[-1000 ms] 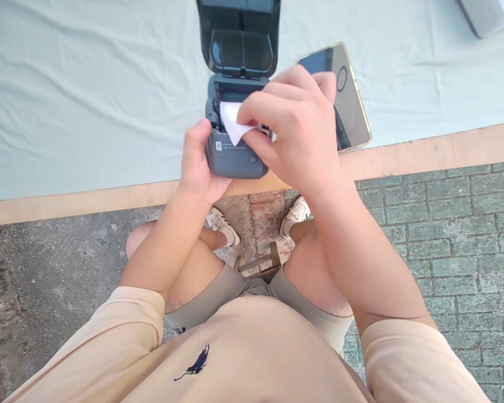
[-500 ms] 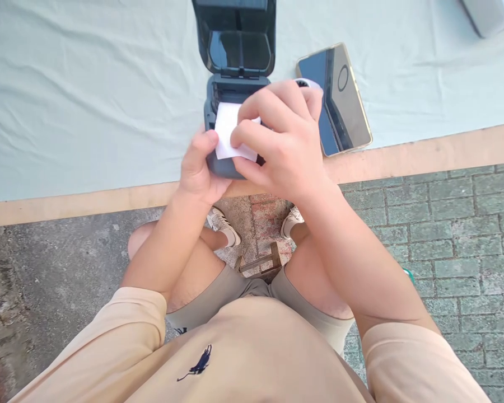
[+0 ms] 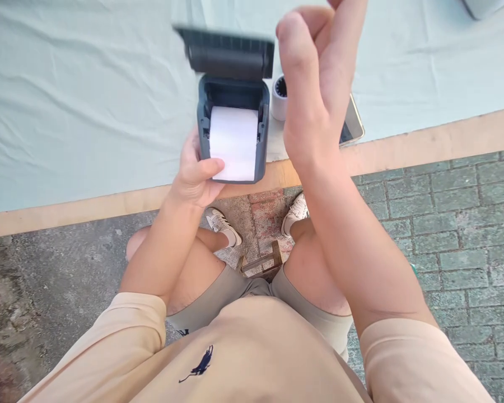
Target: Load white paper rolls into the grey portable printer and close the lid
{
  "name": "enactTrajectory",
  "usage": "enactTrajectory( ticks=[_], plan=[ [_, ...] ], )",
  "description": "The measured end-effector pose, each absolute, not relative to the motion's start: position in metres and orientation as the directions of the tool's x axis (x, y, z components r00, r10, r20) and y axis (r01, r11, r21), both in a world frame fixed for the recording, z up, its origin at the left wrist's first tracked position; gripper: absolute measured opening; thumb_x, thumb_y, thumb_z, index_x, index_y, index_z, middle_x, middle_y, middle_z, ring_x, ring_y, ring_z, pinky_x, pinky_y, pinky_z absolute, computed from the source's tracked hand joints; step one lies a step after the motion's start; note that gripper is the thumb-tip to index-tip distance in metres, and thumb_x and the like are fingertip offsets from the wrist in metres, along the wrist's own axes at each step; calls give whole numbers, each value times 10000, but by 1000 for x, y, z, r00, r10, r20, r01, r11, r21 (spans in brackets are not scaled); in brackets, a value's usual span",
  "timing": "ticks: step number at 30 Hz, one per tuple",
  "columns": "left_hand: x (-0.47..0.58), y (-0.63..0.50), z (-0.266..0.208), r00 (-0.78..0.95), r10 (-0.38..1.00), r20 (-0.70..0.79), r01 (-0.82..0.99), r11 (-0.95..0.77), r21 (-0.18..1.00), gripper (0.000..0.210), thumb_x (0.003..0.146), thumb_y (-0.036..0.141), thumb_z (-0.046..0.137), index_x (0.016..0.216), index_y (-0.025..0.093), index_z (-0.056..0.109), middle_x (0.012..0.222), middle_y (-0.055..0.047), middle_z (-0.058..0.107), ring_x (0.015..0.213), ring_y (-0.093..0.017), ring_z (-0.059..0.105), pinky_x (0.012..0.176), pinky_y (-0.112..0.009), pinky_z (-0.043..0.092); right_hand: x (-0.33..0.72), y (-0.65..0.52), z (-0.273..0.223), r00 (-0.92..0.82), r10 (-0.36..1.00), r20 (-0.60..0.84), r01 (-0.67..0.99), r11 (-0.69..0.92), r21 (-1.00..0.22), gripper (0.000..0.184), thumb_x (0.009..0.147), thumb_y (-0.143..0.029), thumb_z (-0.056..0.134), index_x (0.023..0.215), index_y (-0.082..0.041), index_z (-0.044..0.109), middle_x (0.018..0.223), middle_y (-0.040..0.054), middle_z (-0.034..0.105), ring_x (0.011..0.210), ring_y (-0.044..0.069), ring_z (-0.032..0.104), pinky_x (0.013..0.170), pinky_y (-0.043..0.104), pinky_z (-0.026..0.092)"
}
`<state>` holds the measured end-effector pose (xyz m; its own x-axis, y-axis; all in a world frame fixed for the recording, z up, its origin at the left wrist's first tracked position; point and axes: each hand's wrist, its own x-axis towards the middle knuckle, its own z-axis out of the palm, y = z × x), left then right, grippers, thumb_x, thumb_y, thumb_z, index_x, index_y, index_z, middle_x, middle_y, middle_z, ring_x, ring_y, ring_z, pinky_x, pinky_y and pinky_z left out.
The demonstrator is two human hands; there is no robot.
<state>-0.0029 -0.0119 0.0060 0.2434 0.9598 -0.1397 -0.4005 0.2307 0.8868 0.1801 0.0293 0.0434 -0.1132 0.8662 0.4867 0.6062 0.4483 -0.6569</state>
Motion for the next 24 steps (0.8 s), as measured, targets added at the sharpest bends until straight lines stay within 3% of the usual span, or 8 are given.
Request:
enactTrajectory(
  ticks=[3,5,7,9,12,17,21,24],
  plan=[
    [-2,-12,7,249,958,-144,-402,238,884,696,550,537,940,1118,276,633,1165,-59,729,1473,-386,536,1072,-489,598,180,21,47,72,736,673,518,549,-656,358,1004,-387,362,1235,-258,603,1195,62,619,1099,217,643,982,437,512],
    [-3,-13,8,256,954,-154,-398,249,883,709,539,522,941,1127,270,634,1156,-68,730,1474,-388,534,1079,-492,593,178,12,49,41,686,727,523,605,-600,318,958,-384,454,1151,-207,635,1166,98,666,1080,228,653,1005,441,516],
    [-3,-13,10,248,955,-161,-388,250,887,712,538,522,934,1134,273,635,1141,-66,731,1447,-391,559,1062,-494,597,178,5,49,-73,731,678,633,559,-535,385,934,-463,492,1166,-194,641,1163,112,701,1208,300,639,1094,537,457],
    [-4,-13,12,260,953,-158,-392,253,884,684,562,541,902,1138,289,633,1145,-60,733,1398,-387,601,1023,-483,610,180,-1,48,-152,811,564,748,468,-471,483,912,-558,513,1230,-214,631,1139,98,715,1374,392,554,1185,679,304],
    [-4,-11,12,328,935,-137,-441,280,853,601,665,638,796,1135,301,633,1173,-68,733,1278,-363,677,933,-456,620,184,-5,49,-214,851,480,786,442,-433,576,895,-672,520,1280,-251,599,1098,99,703,1434,430,501,1202,794,129],
    [-1,-11,6,277,954,-110,-459,232,858,399,830,597,723,1069,281,676,1065,-46,740,1126,-269,733,866,-364,602,177,-4,60,-221,897,382,786,396,-475,619,859,-686,618,1306,-261,561,1278,119,681,1364,371,559,1228,799,104],
    [-1,-12,5,218,960,-176,-431,257,865,398,790,582,752,1009,255,686,976,-52,731,1211,-309,713,880,-374,617,167,-4,60,-165,915,369,809,340,-480,566,807,-562,706,1249,-227,594,1198,106,698,1306,364,578,1241,783,117],
    [0,-11,10,218,958,-189,-462,272,844,408,837,638,651,898,236,675,1064,-62,749,1274,-317,686,987,-401,609,166,-5,55,-173,895,412,807,368,-462,549,842,-612,634,1232,-228,588,1170,112,700,1327,349,570,1258,732,147]
  ],
)
